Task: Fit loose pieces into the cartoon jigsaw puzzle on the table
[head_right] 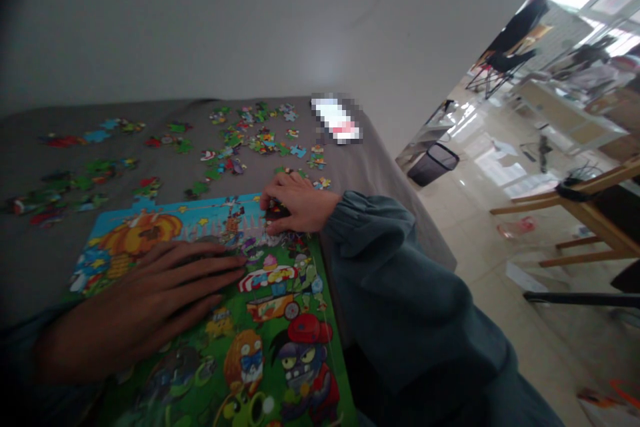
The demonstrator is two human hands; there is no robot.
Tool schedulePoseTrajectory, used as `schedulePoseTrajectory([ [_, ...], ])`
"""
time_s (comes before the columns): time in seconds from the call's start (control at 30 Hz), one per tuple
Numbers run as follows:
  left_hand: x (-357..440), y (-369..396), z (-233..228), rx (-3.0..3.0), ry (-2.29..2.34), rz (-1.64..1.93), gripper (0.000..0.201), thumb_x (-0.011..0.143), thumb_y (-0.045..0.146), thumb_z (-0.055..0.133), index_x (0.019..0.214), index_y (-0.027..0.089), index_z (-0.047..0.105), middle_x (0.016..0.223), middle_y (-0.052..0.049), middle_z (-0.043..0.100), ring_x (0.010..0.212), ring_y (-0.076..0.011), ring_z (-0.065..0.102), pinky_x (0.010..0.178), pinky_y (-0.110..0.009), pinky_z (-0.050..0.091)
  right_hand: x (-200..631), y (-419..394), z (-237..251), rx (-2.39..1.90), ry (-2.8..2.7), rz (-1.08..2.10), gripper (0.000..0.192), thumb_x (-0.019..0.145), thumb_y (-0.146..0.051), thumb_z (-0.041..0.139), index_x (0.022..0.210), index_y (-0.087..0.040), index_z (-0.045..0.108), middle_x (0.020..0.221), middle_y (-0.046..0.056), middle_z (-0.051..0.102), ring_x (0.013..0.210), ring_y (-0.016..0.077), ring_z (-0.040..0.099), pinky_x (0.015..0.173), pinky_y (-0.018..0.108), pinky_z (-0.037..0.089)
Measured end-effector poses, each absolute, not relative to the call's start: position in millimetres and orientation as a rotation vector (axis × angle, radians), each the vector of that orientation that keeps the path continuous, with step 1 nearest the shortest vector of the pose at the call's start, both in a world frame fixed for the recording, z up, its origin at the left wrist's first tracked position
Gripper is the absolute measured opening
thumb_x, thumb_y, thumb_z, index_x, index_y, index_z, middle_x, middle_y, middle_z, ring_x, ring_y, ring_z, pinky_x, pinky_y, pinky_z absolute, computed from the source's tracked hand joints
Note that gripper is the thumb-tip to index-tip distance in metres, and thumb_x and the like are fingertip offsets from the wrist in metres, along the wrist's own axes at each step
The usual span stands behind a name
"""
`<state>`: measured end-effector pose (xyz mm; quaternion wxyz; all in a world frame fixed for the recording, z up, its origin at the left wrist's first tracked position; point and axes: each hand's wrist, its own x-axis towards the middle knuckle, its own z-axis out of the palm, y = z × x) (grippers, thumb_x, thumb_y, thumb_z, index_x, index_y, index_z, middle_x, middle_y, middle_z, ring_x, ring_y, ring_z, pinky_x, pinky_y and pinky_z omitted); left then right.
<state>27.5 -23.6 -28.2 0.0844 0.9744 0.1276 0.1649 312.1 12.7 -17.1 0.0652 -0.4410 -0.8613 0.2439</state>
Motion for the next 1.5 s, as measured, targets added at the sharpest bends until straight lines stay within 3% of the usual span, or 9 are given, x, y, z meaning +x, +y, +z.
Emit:
schedulePoseTrajectory([
  [0.9, 25.7, -24.0, -32.9, 2.887, 0.416, 0.386, 0.04, 0.1, 0.024, 0.048, 0.139, 0.032, 0.055, 0.138, 0.005, 0.064, 0.127, -0.0219, 0.053, 0.102, -0.039, 0.042, 314.0, 14.5, -16.4, -1.31, -2.607, 0.784, 0.036, 0.084, -0.038, 0.076, 0.11, -0.017, 0.064, 0.112, 0.009, 0.054, 0.108, 0.0256, 0.047, 0.096, 0.041, 0.036],
  [1.5, 26.0, -22.8, -30.0, 2.84, 0.42, 0.443, 0.038, 0.1, 0.026, 0.049, 0.136, 0.034, 0.058, 0.133, 0.005, 0.067, 0.124, -0.0207, 0.055, 0.101, -0.037, 0.043, 313.7, 14.5, -15.4, -1.331, -2.601, 0.8, 0.038, 0.082, -0.042, 0.077, 0.108, -0.018, 0.064, 0.112, 0.01, 0.056, 0.107, 0.0259, 0.049, 0.096, 0.041, 0.037],
])
